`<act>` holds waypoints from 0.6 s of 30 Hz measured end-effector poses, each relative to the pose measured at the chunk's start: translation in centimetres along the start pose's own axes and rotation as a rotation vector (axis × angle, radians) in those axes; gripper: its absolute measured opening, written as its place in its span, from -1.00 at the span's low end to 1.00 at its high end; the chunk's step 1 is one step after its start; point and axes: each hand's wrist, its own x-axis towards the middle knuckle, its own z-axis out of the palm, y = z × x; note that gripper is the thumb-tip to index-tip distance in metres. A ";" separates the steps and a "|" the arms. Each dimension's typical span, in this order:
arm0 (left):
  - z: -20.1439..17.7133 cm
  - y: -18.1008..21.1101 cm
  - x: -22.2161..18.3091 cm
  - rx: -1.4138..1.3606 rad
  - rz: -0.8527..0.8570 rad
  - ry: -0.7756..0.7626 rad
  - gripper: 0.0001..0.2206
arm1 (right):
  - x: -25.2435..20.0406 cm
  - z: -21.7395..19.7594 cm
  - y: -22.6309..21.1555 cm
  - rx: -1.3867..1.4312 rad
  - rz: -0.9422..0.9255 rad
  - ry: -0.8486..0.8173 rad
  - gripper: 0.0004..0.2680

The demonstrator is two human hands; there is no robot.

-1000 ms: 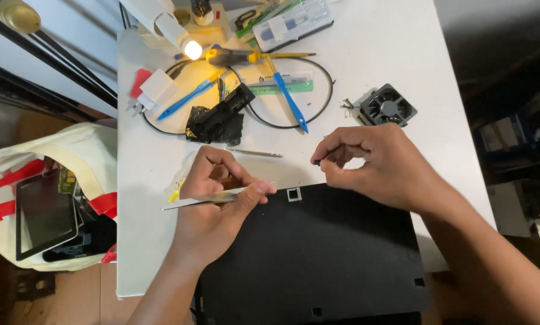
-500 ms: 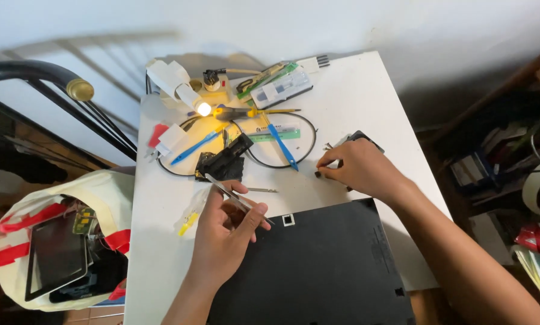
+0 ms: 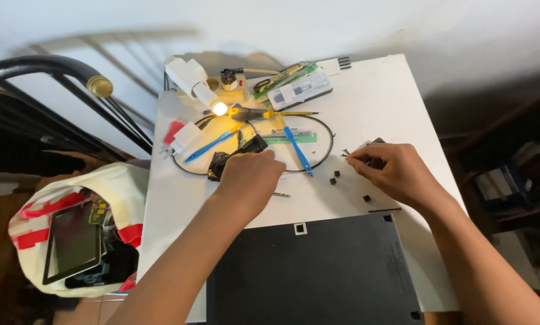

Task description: Assembling or repairing a video game console by installing internal components and securing the outer shell with screws.

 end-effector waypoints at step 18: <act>4.1 -6.3 -16.9 -0.728 -0.800 0.267 -0.67 | 0.2 2.5 2.1 -0.088 -0.248 -0.060 -0.86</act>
